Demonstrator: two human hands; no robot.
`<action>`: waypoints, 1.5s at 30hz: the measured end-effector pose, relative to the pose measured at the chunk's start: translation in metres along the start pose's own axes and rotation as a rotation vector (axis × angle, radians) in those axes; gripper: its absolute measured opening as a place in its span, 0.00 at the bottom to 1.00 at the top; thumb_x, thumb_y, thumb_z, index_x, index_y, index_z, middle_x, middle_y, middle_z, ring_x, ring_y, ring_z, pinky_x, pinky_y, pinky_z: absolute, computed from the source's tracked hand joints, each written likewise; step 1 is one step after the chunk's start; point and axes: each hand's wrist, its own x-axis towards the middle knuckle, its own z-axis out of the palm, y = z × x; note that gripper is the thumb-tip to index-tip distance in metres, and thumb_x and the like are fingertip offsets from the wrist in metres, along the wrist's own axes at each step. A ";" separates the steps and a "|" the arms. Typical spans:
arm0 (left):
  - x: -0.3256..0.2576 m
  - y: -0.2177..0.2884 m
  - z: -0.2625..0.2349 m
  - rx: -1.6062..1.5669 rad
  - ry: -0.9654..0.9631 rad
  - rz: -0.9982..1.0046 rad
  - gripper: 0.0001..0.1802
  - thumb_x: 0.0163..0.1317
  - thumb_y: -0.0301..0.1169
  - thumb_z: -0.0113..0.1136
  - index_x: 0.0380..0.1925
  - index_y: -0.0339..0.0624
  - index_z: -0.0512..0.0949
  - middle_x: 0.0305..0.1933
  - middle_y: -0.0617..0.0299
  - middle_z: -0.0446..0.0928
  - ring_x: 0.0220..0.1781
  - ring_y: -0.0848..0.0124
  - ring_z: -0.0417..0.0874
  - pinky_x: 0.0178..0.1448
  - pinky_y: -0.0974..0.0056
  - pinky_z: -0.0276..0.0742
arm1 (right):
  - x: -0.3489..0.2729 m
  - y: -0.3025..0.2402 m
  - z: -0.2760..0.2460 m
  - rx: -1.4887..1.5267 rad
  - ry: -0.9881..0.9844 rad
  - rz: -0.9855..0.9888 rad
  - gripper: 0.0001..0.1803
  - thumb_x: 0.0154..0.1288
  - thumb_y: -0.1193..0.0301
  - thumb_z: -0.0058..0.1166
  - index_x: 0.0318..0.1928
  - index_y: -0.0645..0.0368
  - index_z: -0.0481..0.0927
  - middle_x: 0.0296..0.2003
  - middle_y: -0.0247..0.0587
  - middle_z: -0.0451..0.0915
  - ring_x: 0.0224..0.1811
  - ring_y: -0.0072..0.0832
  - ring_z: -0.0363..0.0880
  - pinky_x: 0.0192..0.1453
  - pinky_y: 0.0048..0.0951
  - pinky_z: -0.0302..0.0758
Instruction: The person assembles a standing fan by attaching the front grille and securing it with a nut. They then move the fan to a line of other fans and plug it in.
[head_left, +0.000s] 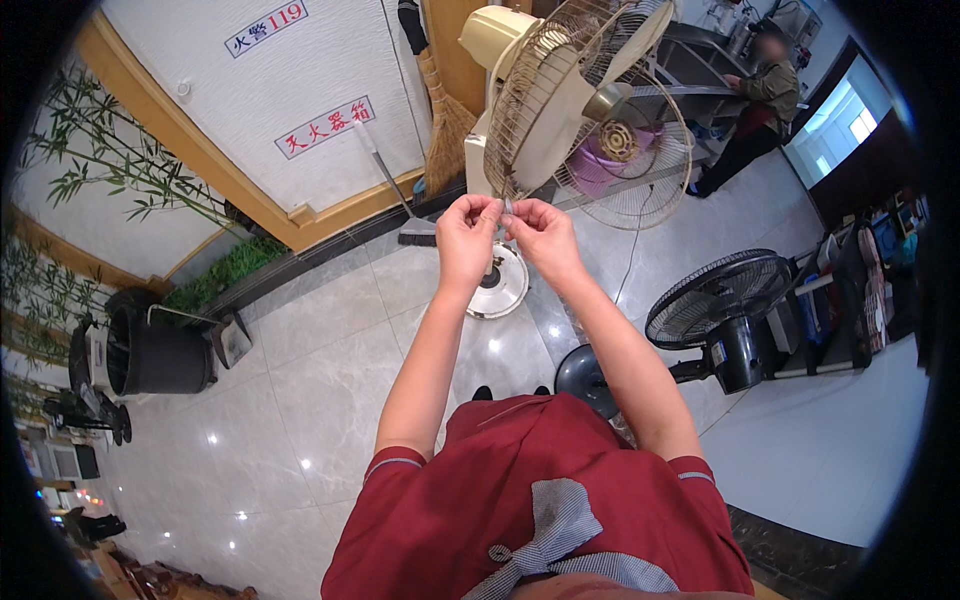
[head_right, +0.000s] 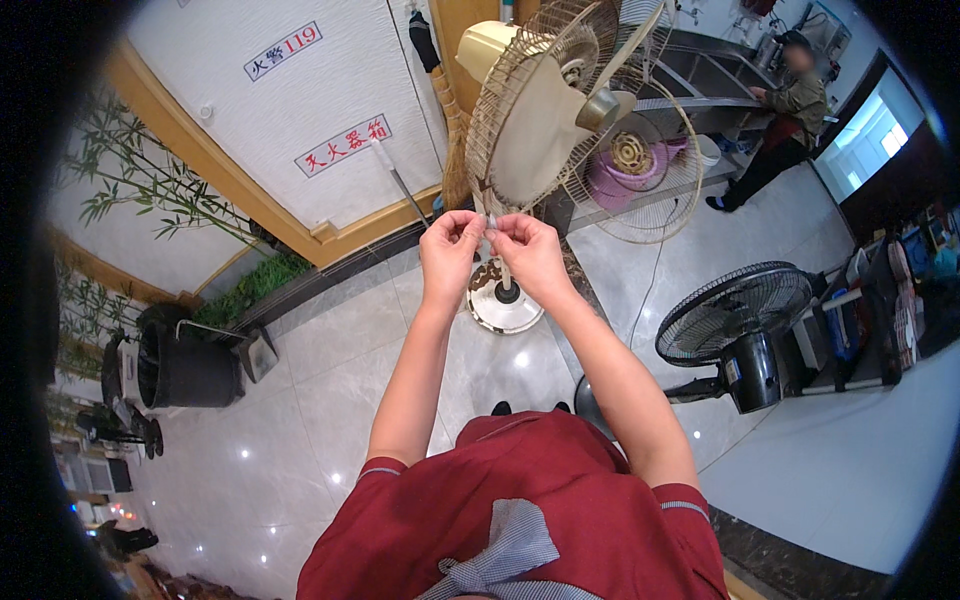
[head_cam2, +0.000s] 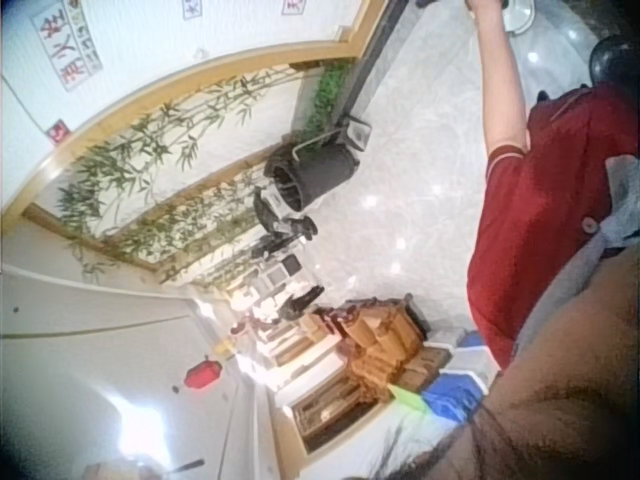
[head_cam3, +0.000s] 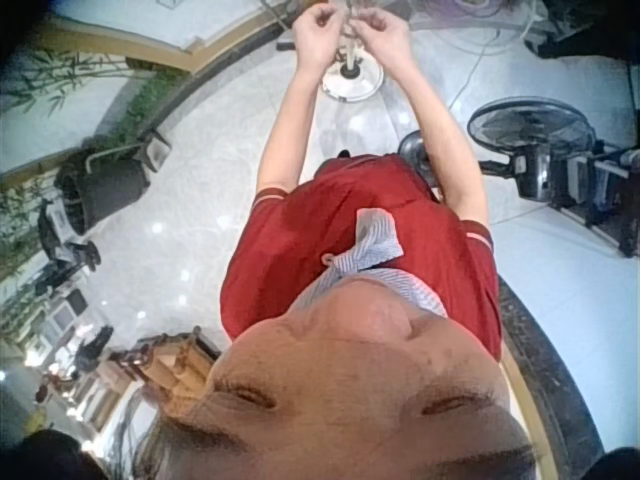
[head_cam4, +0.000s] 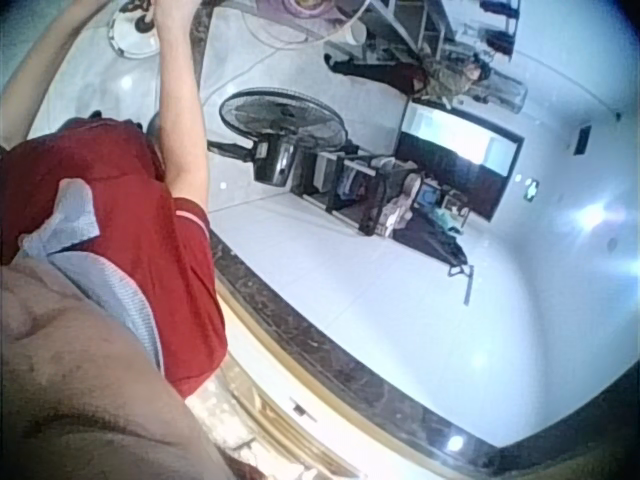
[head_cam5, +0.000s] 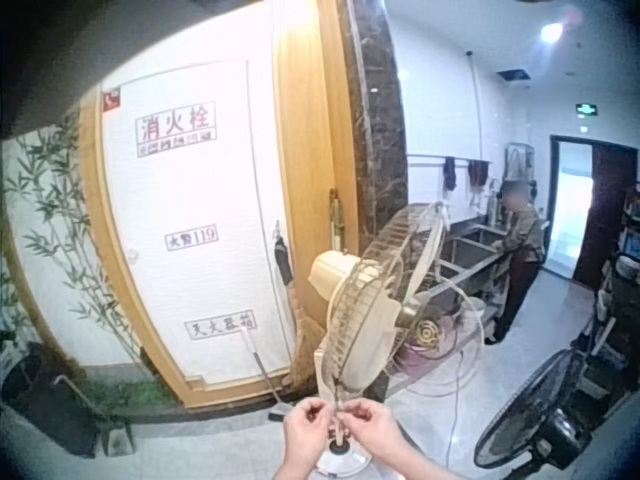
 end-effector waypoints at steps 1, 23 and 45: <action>0.000 -0.003 0.000 -0.080 0.006 -0.068 0.06 0.63 0.30 0.59 0.34 0.37 0.78 0.29 0.67 0.78 0.27 0.82 0.74 0.31 0.75 0.71 | 0.000 0.000 0.001 -0.013 0.005 -0.016 0.07 0.62 0.74 0.57 0.38 0.65 0.78 0.27 0.31 0.79 0.28 0.15 0.76 0.33 0.17 0.72; 0.003 -0.020 -0.011 -0.259 -0.141 -0.363 0.10 0.62 0.32 0.62 0.39 0.38 0.80 0.33 0.65 0.80 0.30 0.81 0.76 0.33 0.74 0.71 | 0.011 -0.015 0.002 0.495 0.001 0.710 0.08 0.62 0.68 0.49 0.26 0.49 0.68 0.17 0.25 0.65 0.13 0.13 0.54 0.15 0.16 0.50; -0.024 -0.133 -0.110 -0.632 0.215 -0.708 0.15 0.61 0.34 0.61 0.47 0.43 0.75 0.41 0.61 0.76 0.38 0.68 0.76 0.44 0.62 0.75 | -0.117 0.059 -0.125 0.121 -0.008 0.600 0.12 0.68 0.65 0.51 0.44 0.60 0.76 0.36 0.37 0.81 0.26 0.18 0.75 0.28 0.20 0.72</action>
